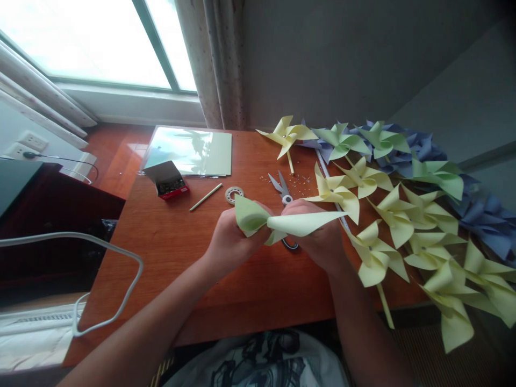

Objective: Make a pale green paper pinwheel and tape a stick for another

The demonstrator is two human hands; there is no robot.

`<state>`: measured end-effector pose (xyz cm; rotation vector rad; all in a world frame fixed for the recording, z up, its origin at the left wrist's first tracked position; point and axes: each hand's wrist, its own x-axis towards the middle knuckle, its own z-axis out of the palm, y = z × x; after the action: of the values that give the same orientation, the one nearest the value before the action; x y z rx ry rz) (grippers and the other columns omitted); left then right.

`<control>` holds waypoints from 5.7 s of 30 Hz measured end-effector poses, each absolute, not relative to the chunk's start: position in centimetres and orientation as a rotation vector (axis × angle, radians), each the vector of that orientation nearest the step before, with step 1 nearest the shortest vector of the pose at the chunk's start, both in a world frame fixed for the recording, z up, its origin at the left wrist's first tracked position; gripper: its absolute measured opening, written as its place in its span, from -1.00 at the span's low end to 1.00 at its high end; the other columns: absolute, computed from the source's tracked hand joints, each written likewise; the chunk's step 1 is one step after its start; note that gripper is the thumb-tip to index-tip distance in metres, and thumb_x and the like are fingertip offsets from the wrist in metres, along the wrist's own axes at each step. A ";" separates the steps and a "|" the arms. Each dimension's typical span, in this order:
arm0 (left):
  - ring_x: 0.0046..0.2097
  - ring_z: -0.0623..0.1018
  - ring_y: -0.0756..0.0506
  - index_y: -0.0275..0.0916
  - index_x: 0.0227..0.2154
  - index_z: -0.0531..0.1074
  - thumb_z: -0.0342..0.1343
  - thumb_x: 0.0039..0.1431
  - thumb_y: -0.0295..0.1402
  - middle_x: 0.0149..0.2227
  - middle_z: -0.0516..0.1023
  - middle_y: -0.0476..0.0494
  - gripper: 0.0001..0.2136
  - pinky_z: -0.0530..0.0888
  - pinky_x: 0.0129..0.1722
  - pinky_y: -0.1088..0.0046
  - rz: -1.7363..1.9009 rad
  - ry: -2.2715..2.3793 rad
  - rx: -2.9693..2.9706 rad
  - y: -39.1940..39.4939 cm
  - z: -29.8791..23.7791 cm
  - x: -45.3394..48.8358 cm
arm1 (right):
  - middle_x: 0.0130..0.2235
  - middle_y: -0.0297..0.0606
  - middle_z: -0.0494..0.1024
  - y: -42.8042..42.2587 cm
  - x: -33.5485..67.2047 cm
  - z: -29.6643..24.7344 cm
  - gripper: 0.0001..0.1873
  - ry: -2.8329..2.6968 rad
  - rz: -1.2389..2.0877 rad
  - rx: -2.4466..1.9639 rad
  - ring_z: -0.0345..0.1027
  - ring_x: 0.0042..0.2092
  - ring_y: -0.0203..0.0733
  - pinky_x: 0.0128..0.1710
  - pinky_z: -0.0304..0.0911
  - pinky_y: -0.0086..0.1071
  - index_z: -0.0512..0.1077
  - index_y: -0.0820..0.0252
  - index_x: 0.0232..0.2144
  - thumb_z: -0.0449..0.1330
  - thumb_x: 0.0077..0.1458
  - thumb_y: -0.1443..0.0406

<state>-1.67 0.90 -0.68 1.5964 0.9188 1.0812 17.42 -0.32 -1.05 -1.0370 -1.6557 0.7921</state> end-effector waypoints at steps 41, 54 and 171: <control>-0.16 0.60 -0.22 -0.19 -0.15 0.60 0.00 0.32 -0.27 -0.12 0.62 -0.25 -0.73 0.46 -0.20 0.30 0.770 1.864 2.160 5.8 -2.6 -6.9 | -0.36 -0.25 0.59 -0.6 17.8 -1.1 -0.98 -1.599 1.096 -0.745 0.51 -0.33 -0.15 -0.31 0.45 -0.26 0.63 0.10 -0.37 0.41 0.08 0.31; -0.32 0.54 0.03 -0.30 -0.23 0.58 0.30 0.18 -0.43 -0.28 0.54 -0.11 -0.89 0.52 -0.31 0.55 1.019 0.624 0.724 3.2 -1.0 -3.7 | -0.31 -0.19 0.59 -0.8 17.9 -0.8 -0.97 -1.553 1.257 -0.757 0.50 -0.32 -0.12 -0.30 0.40 -0.25 0.64 0.16 -0.36 0.39 0.09 0.33; -0.30 0.51 0.00 -0.30 -0.41 0.63 0.33 0.12 -0.45 -0.34 0.54 -0.08 -0.97 0.42 -0.30 0.54 0.736 0.543 0.777 1.4 -0.5 -2.3 | -0.27 -0.18 0.56 -1.3 17.8 -0.2 -0.83 -1.629 1.080 -0.691 0.48 -0.23 -0.07 -0.19 0.40 -0.16 0.66 0.11 -0.18 0.25 0.27 0.28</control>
<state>-2.26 1.39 -0.48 0.7772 0.5434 0.7356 17.83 -1.32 -0.20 -0.6914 -1.6290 1.0800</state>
